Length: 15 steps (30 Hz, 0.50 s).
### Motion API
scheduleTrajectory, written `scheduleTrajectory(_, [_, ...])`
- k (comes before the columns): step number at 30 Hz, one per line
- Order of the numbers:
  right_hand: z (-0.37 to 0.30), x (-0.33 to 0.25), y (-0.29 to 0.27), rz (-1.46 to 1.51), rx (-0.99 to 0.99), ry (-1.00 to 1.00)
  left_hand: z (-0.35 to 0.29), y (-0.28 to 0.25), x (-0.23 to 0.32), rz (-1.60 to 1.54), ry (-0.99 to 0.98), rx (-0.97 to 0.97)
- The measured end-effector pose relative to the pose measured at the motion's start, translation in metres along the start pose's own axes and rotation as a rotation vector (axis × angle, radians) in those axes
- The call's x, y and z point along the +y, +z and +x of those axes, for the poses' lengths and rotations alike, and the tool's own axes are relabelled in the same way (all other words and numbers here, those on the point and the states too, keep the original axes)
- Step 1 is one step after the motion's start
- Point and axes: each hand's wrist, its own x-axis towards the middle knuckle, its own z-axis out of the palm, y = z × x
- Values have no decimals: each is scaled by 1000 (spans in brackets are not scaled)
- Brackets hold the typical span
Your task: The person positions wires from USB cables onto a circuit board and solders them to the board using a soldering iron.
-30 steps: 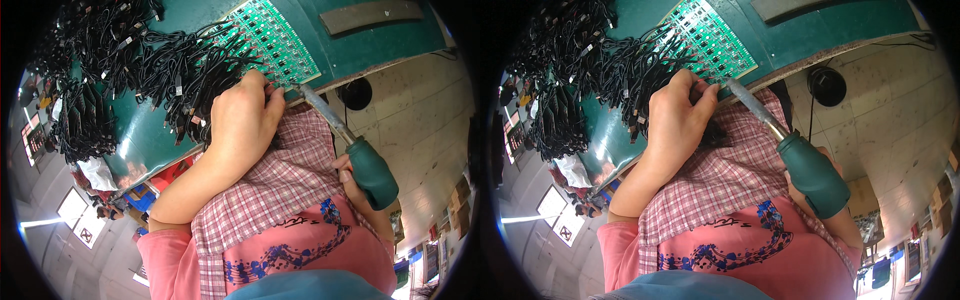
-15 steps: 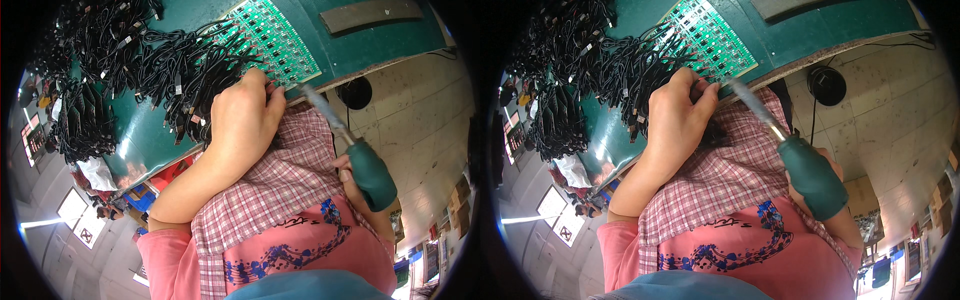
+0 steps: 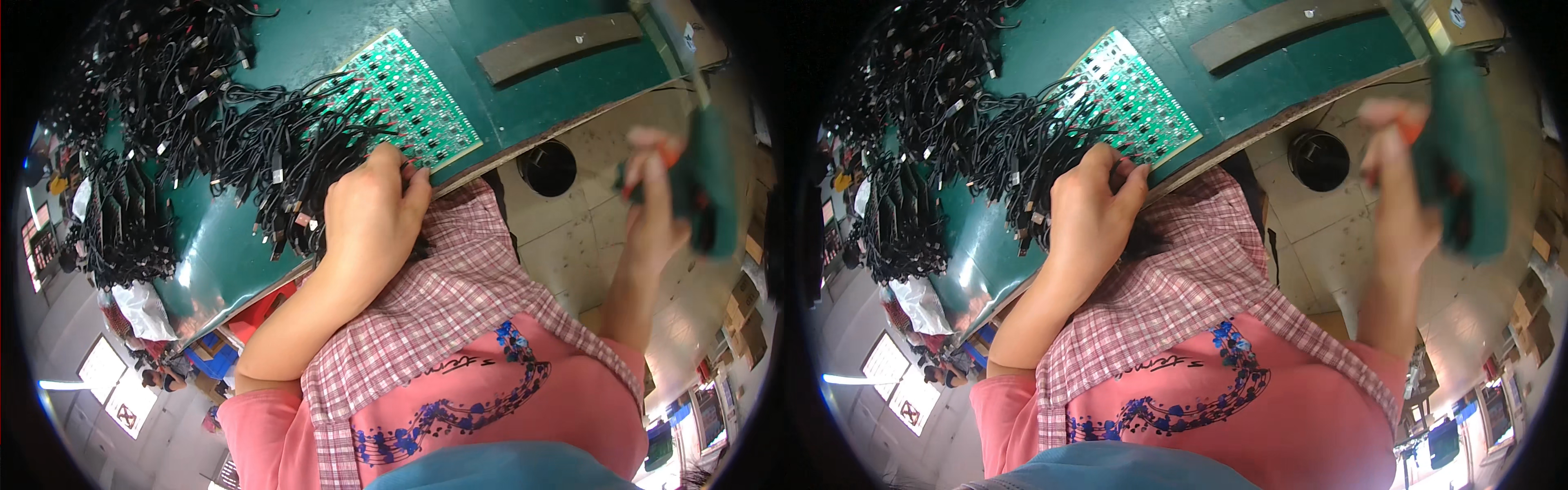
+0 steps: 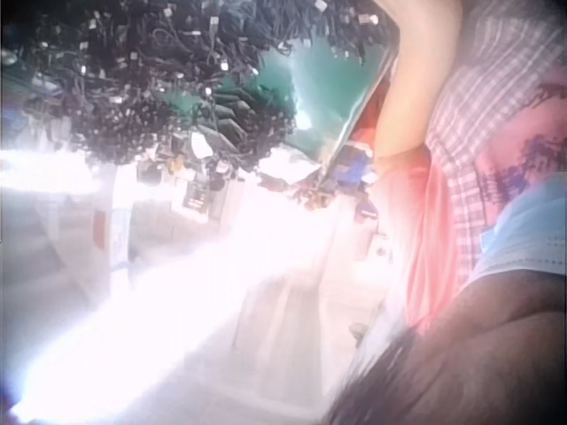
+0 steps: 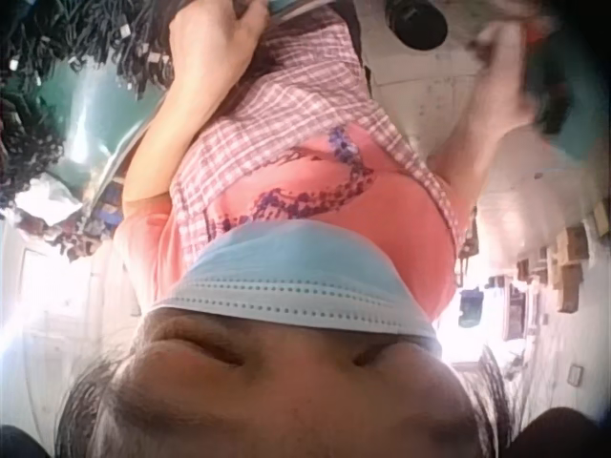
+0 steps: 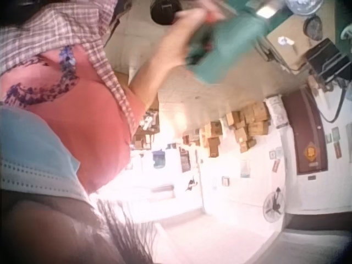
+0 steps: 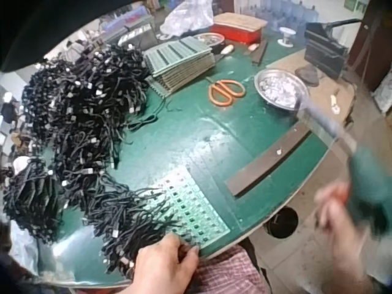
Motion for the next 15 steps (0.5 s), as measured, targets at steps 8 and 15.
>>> scheduleTrajectory(8, [43, -12, 30, 269, -9, 49, -32, -65, 7, -483, 1, 20])
scheduleTrajectory(15, [-5, -6, 98, 885, -298, 297, 2, -127, 29, -115, 139, 379])
